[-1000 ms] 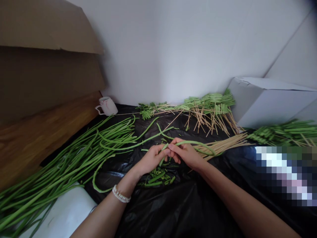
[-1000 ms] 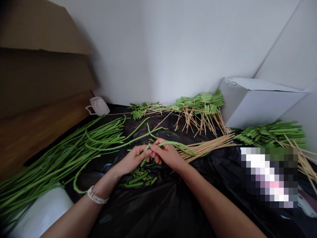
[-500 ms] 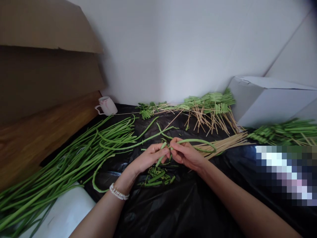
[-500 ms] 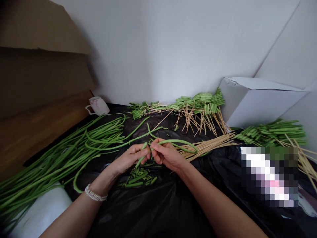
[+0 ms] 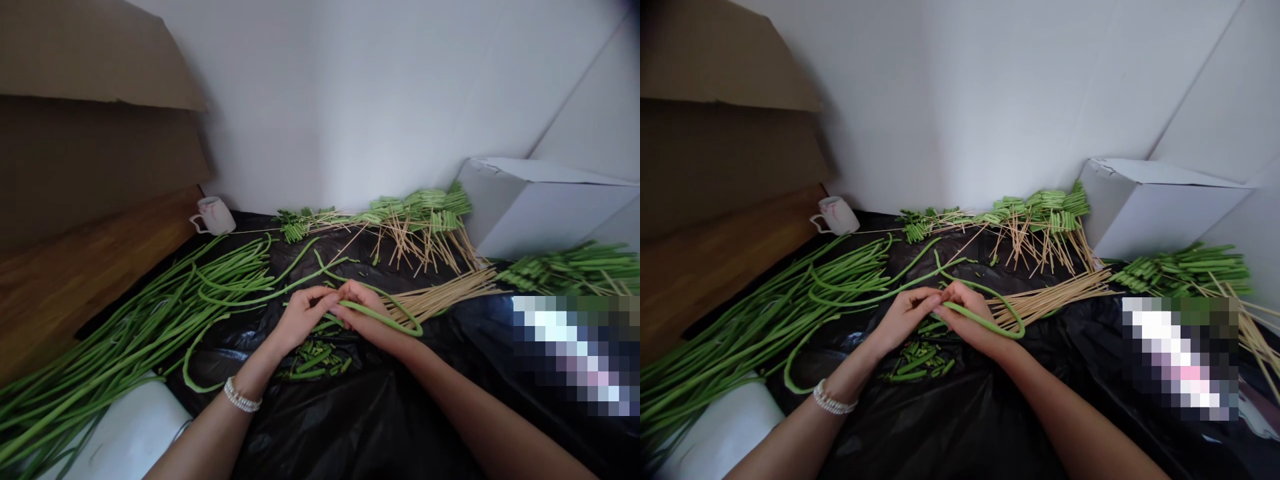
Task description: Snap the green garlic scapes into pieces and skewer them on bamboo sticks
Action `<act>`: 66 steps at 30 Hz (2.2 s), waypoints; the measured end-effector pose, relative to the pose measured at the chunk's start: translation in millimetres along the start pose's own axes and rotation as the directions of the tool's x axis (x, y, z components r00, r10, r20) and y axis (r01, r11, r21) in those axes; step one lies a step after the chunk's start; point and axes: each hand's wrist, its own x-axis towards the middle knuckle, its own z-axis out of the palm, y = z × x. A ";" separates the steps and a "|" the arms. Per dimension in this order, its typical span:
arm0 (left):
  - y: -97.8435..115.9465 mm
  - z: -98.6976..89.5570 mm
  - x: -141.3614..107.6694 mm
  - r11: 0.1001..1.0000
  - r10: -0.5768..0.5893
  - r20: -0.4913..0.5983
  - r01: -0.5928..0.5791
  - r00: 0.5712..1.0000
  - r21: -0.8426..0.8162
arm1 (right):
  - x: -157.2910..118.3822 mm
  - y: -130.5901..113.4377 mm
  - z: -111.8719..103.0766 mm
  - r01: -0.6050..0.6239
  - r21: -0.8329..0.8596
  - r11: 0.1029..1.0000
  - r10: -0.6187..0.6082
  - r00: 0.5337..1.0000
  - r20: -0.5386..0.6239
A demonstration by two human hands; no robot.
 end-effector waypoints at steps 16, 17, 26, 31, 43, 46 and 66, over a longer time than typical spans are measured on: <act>-21.5 -26.8 15.1 0.961 -0.128 -0.620 -0.057 0.774 -0.270 | 11.7 -26.1 -46.7 0.218 0.024 0.976 -0.193 0.906 -0.376; -21.0 -25.6 14.6 0.964 -0.120 -0.622 -0.060 0.774 -0.260 | 10.8 -28.1 -47.3 0.224 -0.010 0.975 -0.209 0.894 -0.397; -7.1 -6.0 7.0 1.000 0.015 -0.286 -0.015 0.958 0.002 | 7.6 -23.0 -26.4 0.028 0.010 1.000 -0.026 0.994 -0.105; -4.3 -2.3 0.6 0.919 0.229 -0.099 -0.182 0.968 0.350 | 6.7 -16.9 -18.6 0.000 0.003 1.000 0.000 0.996 -0.084; -2.0 6.5 -7.7 0.728 0.272 0.115 -0.282 0.955 0.625 | 4.0 -6.8 -8.6 0.010 -0.038 0.999 -0.014 0.994 -0.109; 0.2 8.1 -9.8 0.716 0.238 0.137 -0.269 0.962 0.644 | 2.1 -1.4 -4.6 0.059 -0.122 0.991 -0.067 0.995 -0.069; 7.9 5.1 -3.5 0.955 -0.110 -0.078 0.084 0.991 -0.283 | 0.3 -8.3 1.9 -0.055 0.376 0.925 0.017 0.994 0.104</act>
